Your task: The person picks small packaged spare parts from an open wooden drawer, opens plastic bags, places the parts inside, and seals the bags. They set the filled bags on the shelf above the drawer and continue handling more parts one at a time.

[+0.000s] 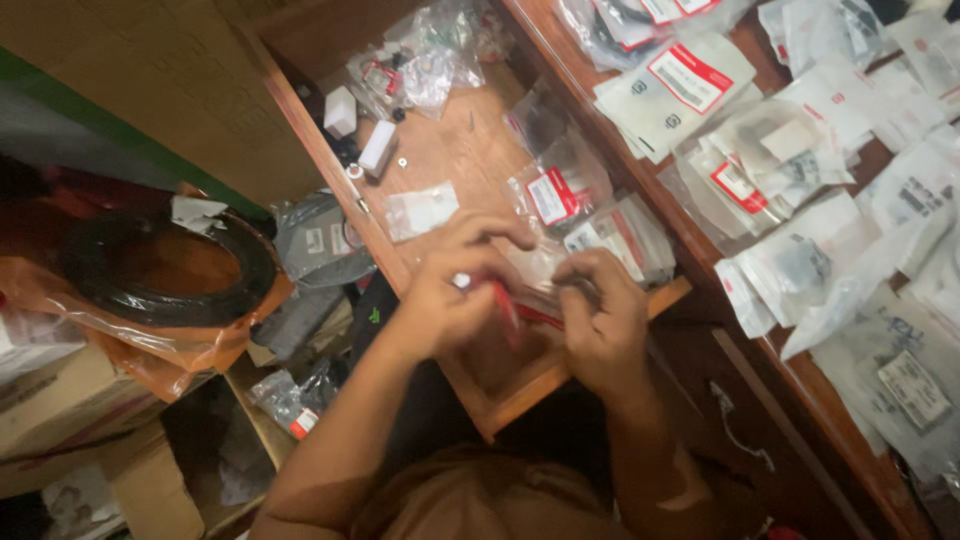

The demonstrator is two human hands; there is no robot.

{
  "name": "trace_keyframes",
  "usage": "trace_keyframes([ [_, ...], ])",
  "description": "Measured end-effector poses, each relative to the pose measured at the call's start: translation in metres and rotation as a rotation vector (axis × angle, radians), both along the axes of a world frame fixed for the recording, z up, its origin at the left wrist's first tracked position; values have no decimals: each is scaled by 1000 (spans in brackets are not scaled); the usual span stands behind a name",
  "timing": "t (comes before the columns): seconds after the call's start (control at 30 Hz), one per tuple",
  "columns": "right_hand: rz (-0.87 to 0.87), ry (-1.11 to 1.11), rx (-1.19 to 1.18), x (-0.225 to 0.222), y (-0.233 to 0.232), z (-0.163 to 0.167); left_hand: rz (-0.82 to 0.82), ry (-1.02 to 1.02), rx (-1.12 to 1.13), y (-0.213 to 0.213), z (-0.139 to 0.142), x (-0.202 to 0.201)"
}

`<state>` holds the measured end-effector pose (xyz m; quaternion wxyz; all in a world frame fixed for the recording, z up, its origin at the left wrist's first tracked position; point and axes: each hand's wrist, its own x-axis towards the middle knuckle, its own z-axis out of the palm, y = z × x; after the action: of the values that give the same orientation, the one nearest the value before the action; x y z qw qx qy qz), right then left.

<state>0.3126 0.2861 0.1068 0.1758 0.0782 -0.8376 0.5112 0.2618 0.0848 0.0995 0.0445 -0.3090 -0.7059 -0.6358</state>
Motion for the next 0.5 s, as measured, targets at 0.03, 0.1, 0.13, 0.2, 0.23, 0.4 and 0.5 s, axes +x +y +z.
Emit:
trace_keyframes([
  [0.03,12,-12,-47,0,1,-1,-2,19,-56,1,3,0],
  [0.1,39,-40,-138,1,1,-1,27,78,-123,4,7,1],
  [0.13,50,-14,-104,1,0,0,55,119,-135,5,8,2],
  [0.2,70,38,-35,0,-1,1,121,139,-151,7,6,1],
  [0.23,60,12,-32,-1,-2,2,155,113,-154,7,4,0],
  [0.4,40,-52,-79,-5,-2,4,280,-40,-20,4,-4,-3],
  [0.5,9,-20,-28,-4,2,5,529,25,-75,4,-4,9],
])
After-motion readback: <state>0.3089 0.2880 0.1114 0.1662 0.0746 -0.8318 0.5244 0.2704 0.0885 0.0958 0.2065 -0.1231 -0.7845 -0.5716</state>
